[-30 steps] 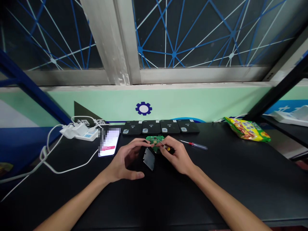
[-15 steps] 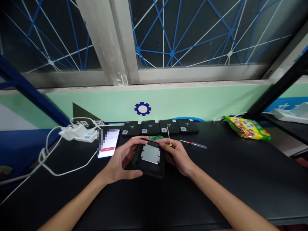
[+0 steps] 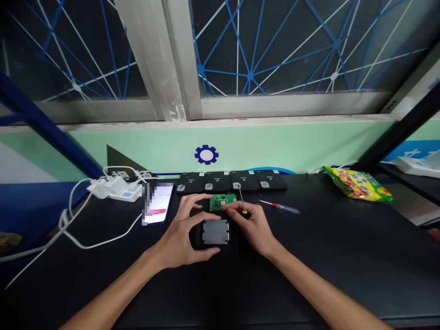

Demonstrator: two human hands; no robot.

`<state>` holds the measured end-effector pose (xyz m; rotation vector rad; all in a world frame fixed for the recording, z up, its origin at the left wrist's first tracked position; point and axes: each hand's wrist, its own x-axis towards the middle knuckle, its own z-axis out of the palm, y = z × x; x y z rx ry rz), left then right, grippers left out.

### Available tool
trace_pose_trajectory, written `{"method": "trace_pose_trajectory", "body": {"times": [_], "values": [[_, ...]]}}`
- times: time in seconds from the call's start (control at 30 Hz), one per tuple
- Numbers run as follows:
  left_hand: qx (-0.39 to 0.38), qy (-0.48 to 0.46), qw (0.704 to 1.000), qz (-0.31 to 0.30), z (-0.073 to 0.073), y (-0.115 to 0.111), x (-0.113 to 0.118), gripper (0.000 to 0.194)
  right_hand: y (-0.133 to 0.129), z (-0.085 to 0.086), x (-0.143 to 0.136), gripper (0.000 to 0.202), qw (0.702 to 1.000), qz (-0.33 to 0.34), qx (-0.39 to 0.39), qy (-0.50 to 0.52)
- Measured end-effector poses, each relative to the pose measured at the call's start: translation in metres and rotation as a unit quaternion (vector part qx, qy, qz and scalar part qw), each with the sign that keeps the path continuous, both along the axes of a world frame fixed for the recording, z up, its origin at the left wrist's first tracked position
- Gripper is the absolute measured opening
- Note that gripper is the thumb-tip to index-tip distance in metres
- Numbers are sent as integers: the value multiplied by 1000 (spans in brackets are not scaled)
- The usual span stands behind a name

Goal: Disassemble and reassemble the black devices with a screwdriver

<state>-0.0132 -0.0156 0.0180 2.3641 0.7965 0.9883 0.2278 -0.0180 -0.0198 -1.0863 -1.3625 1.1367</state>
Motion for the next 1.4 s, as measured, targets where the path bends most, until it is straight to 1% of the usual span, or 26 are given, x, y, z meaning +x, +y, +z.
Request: {"method": "trace_pose_trajectory", "body": {"times": [0.1, 0.2, 0.3, 0.37, 0.47, 0.53, 0.63, 0.7, 0.8, 0.97, 1.03, 1.13, 1.27, 1.33, 1.4], "values": [[35, 2, 999, 9, -3, 0, 1, 54, -2, 0, -1, 34, 1000, 4, -23, 9], [81, 4, 997, 13, -3, -2, 3, 49, -4, 3, -2, 40, 999, 20, -43, 28], [117, -1, 993, 16, 1, -4, 3, 46, -7, 6, -3, 41, 998, 42, -38, 19], [124, 1, 992, 18, 3, -5, 3, 45, -8, 6, -2, 38, 999, 36, -18, 11], [112, 15, 994, 9, 3, -6, 3, 44, -6, 4, 2, 31, 999, -9, 20, 28], [94, 28, 995, 2, 0, -8, 4, 44, -1, 2, 8, 32, 998, -26, 35, 42], [63, 54, 997, -6, -5, -9, 5, 46, 5, 0, 18, 33, 999, -6, 37, 36], [47, 73, 996, -7, -7, -9, 6, 46, 8, 1, 21, 27, 999, 9, 27, 24], [30, 100, 995, -6, -8, -8, 6, 47, 7, 4, 19, 15, 999, 8, 21, 34], [7, 131, 991, -5, -10, -7, 7, 47, 6, 10, 10, 22, 996, -12, 40, 77], [0, 138, 990, -2, -11, -7, 7, 46, 7, 11, 10, 25, 995, -14, 16, 93], [-8, 143, 990, -1, -12, -6, 7, 46, 9, 12, 14, 32, 990, -27, -40, 134], [-17, 149, 989, -6, -14, -5, 6, 47, 12, 13, 20, 48, 971, -28, -82, 224], [-24, 154, 988, -7, -13, -4, 6, 47, 13, 14, 21, 46, 960, -16, -96, 263], [-30, 161, 987, -8, -12, -4, 5, 48, 13, 15, 20, 37, 951, -5, -107, 290]]}}
